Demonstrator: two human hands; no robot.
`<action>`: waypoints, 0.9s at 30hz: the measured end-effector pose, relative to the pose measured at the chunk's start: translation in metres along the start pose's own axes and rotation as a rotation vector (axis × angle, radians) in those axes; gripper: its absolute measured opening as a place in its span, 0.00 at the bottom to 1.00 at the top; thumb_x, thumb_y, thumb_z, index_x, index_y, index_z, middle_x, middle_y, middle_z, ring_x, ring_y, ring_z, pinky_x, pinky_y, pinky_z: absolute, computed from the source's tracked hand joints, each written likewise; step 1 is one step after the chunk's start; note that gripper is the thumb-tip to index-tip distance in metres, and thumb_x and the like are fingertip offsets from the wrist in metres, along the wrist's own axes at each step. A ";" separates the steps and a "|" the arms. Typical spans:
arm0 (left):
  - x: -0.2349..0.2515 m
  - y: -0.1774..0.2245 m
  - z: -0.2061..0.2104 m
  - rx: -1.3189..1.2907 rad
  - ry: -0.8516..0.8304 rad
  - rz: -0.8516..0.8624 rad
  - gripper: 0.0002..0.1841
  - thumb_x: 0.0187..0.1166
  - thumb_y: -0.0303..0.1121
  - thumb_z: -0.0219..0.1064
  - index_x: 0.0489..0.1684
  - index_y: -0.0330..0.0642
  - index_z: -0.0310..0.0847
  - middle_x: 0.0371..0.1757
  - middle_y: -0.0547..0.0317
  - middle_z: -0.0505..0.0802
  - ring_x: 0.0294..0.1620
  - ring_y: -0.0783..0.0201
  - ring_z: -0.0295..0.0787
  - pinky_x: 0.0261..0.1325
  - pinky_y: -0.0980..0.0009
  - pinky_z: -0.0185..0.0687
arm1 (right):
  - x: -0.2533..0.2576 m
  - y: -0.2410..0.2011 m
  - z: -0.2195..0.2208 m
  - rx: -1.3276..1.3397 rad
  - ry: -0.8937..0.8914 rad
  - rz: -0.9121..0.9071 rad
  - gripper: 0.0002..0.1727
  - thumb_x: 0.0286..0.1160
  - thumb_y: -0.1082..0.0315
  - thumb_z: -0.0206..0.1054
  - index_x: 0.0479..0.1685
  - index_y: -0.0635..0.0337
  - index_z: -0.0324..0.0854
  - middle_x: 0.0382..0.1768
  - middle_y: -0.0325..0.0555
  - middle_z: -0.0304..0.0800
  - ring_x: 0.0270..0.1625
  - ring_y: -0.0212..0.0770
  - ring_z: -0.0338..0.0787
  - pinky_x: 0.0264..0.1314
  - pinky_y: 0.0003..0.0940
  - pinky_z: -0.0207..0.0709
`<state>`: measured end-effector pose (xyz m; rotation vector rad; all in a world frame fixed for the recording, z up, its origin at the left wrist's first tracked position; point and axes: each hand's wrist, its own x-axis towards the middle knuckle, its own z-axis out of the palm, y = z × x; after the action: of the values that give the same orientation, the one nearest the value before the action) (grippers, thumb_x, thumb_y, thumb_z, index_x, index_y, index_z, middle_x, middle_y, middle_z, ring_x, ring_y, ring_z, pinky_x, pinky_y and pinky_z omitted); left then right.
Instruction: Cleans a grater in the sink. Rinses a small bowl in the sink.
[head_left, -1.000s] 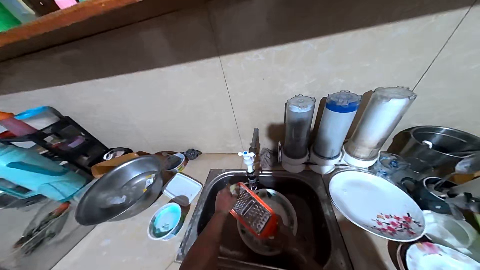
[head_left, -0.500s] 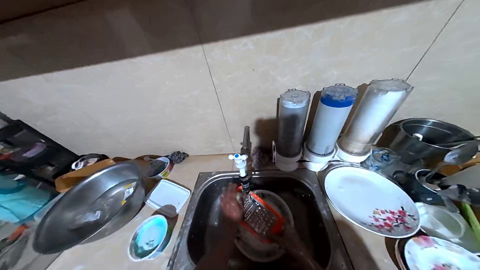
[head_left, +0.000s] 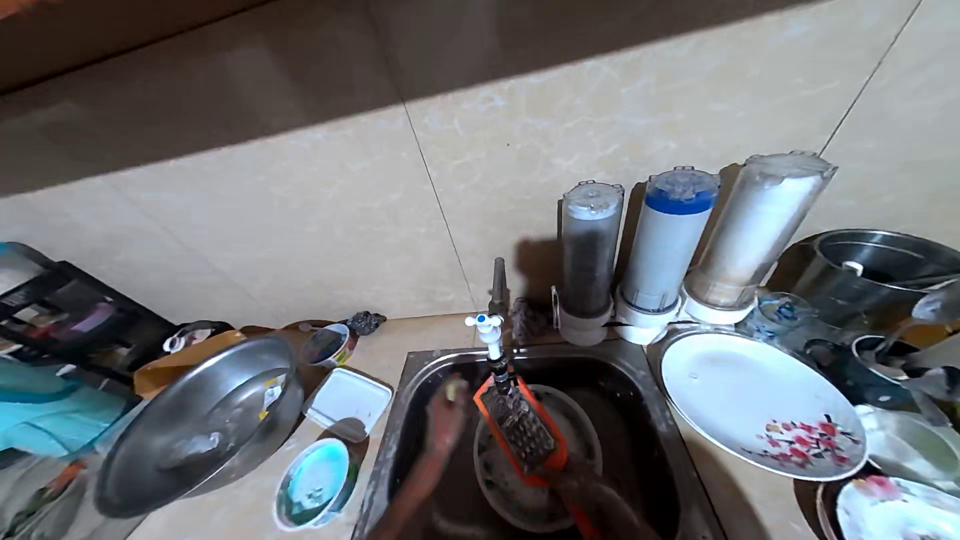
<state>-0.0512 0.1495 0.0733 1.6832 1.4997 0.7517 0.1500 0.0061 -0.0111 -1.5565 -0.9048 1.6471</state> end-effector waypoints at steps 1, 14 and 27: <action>-0.018 0.002 0.025 0.132 -0.047 0.117 0.26 0.89 0.37 0.60 0.82 0.31 0.69 0.72 0.35 0.86 0.73 0.46 0.85 0.80 0.51 0.75 | -0.001 -0.004 0.001 0.067 0.001 0.040 0.18 0.81 0.57 0.69 0.59 0.60 0.78 0.28 0.40 0.84 0.25 0.32 0.81 0.30 0.29 0.79; -0.013 0.001 0.075 0.482 -0.013 0.488 0.31 0.82 0.46 0.65 0.75 0.27 0.77 0.79 0.28 0.78 0.85 0.31 0.67 0.92 0.38 0.47 | -0.008 -0.005 -0.009 0.244 -0.189 -0.037 0.08 0.75 0.73 0.68 0.49 0.58 0.77 0.20 0.34 0.81 0.19 0.27 0.78 0.24 0.22 0.76; -0.007 -0.025 0.065 0.595 -0.027 0.609 0.26 0.84 0.50 0.62 0.67 0.39 0.87 0.64 0.38 0.91 0.72 0.38 0.84 0.78 0.45 0.74 | -0.005 -0.003 -0.009 0.190 -0.245 -0.027 0.09 0.73 0.74 0.70 0.45 0.57 0.76 0.17 0.35 0.79 0.16 0.28 0.77 0.21 0.22 0.74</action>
<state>-0.0123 0.1336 0.0167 2.6544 1.2596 0.6009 0.1596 0.0032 -0.0064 -1.2297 -0.8599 1.8738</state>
